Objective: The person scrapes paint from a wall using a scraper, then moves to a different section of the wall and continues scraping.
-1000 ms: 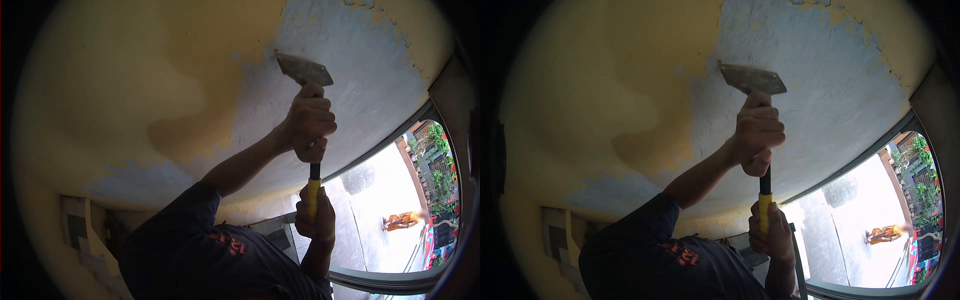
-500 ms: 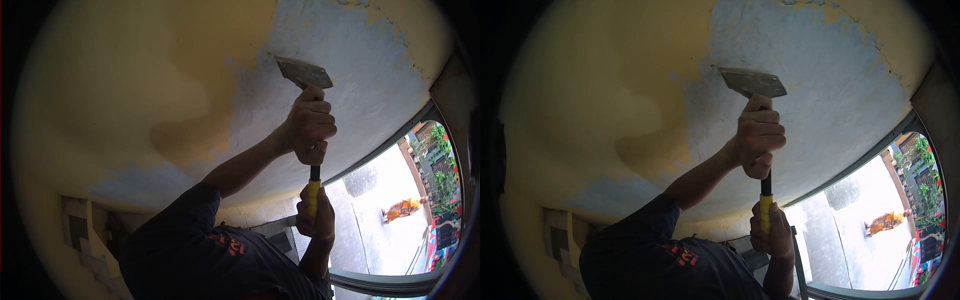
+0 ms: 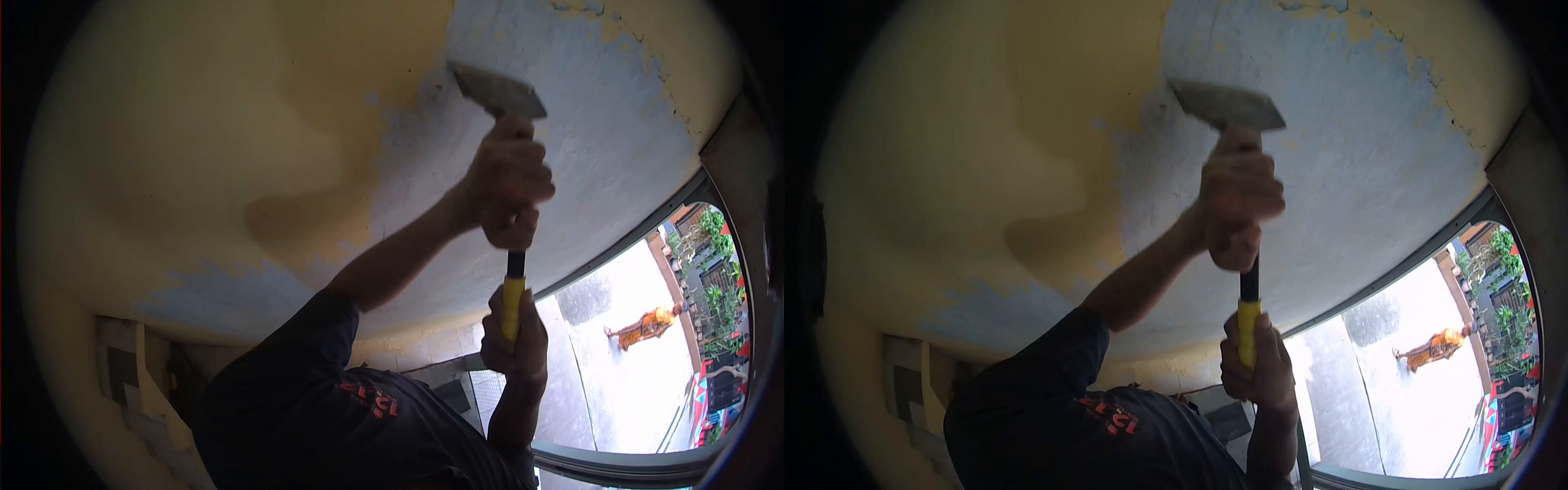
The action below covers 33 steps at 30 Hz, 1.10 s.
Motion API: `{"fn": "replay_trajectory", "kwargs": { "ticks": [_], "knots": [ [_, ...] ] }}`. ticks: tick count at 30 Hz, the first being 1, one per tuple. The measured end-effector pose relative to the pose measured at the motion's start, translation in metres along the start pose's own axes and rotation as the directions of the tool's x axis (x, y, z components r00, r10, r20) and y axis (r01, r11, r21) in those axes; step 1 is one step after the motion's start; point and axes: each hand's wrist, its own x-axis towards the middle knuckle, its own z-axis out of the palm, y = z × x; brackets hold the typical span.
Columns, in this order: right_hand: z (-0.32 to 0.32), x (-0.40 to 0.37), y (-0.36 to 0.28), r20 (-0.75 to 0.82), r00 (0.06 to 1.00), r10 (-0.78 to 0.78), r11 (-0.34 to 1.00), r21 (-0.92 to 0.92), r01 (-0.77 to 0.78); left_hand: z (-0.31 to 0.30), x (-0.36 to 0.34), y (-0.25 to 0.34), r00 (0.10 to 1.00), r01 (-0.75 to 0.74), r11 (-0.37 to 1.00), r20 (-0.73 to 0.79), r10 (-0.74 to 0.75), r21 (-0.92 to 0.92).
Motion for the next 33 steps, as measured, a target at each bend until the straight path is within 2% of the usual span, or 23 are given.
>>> {"fn": "replay_trajectory", "kwargs": {
  "ticks": [3, 5, 6, 10, 13, 15, 16, 18, 19, 21, 22, 25, 28, 29, 30, 33],
  "knots": [
    [0.01, -0.005, -0.003, 0.024, 0.998, -0.06, 0.997, -0.038, 0.061, -0.007, 0.011, 0.0, 0.996, -0.064, 0.998, -0.056, 0.064, -0.002],
    [0.005, -0.014, 0.006, 0.063, 0.998, -0.029, 0.997, -0.067, 0.033, -0.018, 0.005, 0.019, 0.999, -0.029, 0.999, -0.035, 0.031, 0.031],
    [0.001, -0.018, 0.016, 0.069, 0.997, 0.034, 0.999, -0.033, -0.032, -0.024, -0.003, 0.03, 0.997, -0.027, 0.999, -0.074, 0.029, 0.022],
    [-0.008, -0.017, 0.069, 0.157, 0.987, 0.021, 0.995, -0.103, -0.005, -0.05, -0.046, 0.066, 0.999, 0.049, 0.998, 0.013, -0.05, 0.043],
    [-0.024, -0.004, 0.093, 0.165, 0.986, 0.023, 0.992, -0.125, -0.003, -0.045, -0.066, 0.063, 0.99, 0.113, 0.993, 0.077, -0.115, 0.026],
    [-0.019, 0.0, 0.105, 0.16, 0.986, 0.043, 0.997, 0.061, -0.054, -0.049, -0.072, 0.062, 0.983, 0.138, 0.99, 0.121, -0.139, 0.017],
    [-0.018, 0.002, 0.113, 0.167, 0.985, 0.046, 0.996, 0.068, -0.058, -0.05, -0.073, 0.059, 0.982, 0.132, 0.991, 0.138, -0.128, -0.02],
    [-0.019, 0.007, 0.124, 0.277, 0.96, 0.031, 0.921, 0.366, -0.135, -0.048, -0.077, 0.055, 0.979, 0.126, 0.989, 0.169, -0.112, -0.073],
    [-0.016, 0.009, 0.124, 0.28, 0.96, 0.025, 0.921, 0.366, -0.13, -0.047, -0.077, 0.053, 0.98, 0.12, 0.99, 0.171, -0.106, -0.073],
    [-0.007, 0.012, 0.125, 0.376, 0.924, -0.067, 0.854, 0.5, -0.142, -0.045, -0.078, 0.05, 0.984, 0.122, 0.986, 0.14, -0.106, -0.111],
    [0.039, -0.004, 0.152, 0.38, 0.922, -0.075, 0.858, 0.495, -0.135, -0.093, -0.079, 0.075, 0.986, 0.109, 0.988, 0.137, -0.094, -0.109],
    [0.074, -0.032, 0.152, 0.362, 0.931, -0.042, 0.807, 0.562, -0.182, -0.119, -0.066, 0.096, 0.982, 0.117, 0.989, 0.157, -0.102, -0.094],
    [0.075, -0.048, 0.147, 0.428, 0.9, -0.076, 0.794, 0.572, -0.205, -0.119, -0.054, 0.109, 0.985, 0.103, 0.991, 0.147, -0.09, -0.084],
    [0.048, -0.049, 0.125, 0.405, 0.913, -0.048, 0.838, 0.514, -0.184, -0.086, -0.045, 0.101, 0.989, 0.106, 0.991, 0.114, -0.096, -0.086],
    [0.048, -0.055, 0.122, 0.381, 0.924, -0.023, 0.879, 0.448, -0.163, -0.084, -0.04, 0.105, 0.992, 0.105, 0.991, 0.078, -0.098, -0.086],
    [0.049, -0.072, 0.114, 0.35, 0.937, 0.018, 0.886, 0.428, -0.177, -0.083, -0.024, 0.118, 0.992, 0.094, 0.994, 0.093, -0.088, -0.064]
  ]
}}
